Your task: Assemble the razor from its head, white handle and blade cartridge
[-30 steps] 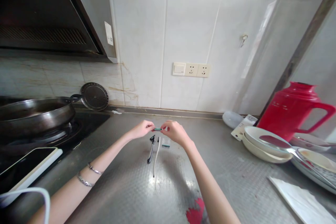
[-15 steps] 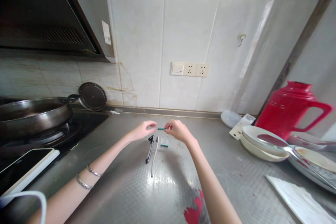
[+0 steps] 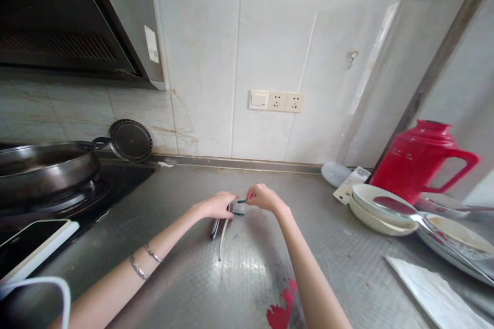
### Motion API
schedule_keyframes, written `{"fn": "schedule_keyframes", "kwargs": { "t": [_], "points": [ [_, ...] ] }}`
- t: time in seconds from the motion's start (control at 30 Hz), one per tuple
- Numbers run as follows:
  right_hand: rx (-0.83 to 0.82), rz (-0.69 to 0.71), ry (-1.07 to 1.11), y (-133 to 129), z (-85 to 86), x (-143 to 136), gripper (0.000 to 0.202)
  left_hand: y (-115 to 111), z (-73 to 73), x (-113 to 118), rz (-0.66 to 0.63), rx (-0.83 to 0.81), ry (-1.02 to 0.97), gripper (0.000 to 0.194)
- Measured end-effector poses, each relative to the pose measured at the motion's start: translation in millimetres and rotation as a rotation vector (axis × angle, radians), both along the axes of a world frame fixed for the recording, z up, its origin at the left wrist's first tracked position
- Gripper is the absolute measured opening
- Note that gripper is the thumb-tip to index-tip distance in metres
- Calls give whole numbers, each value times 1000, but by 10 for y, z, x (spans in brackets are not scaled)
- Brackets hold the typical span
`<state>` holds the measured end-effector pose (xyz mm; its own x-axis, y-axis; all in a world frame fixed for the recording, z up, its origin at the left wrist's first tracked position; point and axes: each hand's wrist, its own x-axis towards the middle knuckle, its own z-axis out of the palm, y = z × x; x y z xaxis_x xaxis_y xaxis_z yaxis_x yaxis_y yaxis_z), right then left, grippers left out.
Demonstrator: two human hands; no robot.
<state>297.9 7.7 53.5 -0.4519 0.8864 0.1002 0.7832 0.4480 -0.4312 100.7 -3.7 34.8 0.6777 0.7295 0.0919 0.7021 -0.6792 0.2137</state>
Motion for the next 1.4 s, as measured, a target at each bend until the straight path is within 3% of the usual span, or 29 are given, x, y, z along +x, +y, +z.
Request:
{"fn": "schedule_keyframes", "kwargs": {
  "t": [0.53, 0.9, 1.4],
  "points": [
    [-55, 23, -79, 26, -160, -81, 18, -10, -93, 14, 61, 17, -24, 39],
    [-47, 12, -108, -12, -175, -149, 18, -7, -112, 19, 83, 22, -27, 33],
    [-36, -8, -106, 37, -243, -140, 18, 15, -149, 11, 45, 96, 6, 31]
  ]
}}
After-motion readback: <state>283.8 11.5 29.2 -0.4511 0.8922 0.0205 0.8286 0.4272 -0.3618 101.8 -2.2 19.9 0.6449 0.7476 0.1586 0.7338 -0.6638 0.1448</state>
